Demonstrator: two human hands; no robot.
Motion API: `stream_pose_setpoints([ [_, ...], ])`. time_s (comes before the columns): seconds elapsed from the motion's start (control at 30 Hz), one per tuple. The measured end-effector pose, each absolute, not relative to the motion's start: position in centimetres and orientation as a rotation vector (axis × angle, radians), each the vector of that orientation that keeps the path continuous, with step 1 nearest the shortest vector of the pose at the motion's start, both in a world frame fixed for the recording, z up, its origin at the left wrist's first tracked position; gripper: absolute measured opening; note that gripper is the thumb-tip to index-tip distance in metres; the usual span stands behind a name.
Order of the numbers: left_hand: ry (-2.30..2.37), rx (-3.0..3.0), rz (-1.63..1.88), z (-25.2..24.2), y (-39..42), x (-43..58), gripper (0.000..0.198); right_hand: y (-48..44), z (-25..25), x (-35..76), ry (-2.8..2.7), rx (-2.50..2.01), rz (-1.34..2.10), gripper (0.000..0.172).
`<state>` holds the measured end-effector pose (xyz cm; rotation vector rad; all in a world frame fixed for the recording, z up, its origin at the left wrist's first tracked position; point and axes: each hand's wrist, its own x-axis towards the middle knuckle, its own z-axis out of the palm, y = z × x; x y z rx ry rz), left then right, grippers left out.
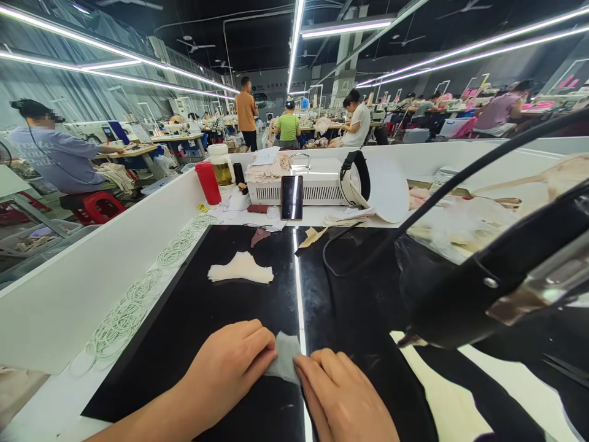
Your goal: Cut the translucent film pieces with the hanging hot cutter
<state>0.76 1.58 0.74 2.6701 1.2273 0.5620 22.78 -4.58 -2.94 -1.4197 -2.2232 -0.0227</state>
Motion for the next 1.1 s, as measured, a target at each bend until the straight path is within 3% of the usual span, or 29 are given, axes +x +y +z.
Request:
stream_pose_setpoints([
  [0.4, 1.226, 2.708, 0.525, 0.9, 1.7, 0.8, 0.014, -4.5, -2.9, 22.5, -2.214, -1.418, -0.021, 0.031],
  [0.63, 0.960, 2.908, 0.743, 1.2, 1.0, 1.1, 0.019, -4.6, -3.2, 22.6, -2.214, -1.439, -0.064, 0.031],
  [1.1, 0.748, 2.856, 0.711, 0.4, 0.6, 1.7, 0.020, -4.3, -3.0, 22.6, -2.240, -1.367, -0.143, 0.035],
])
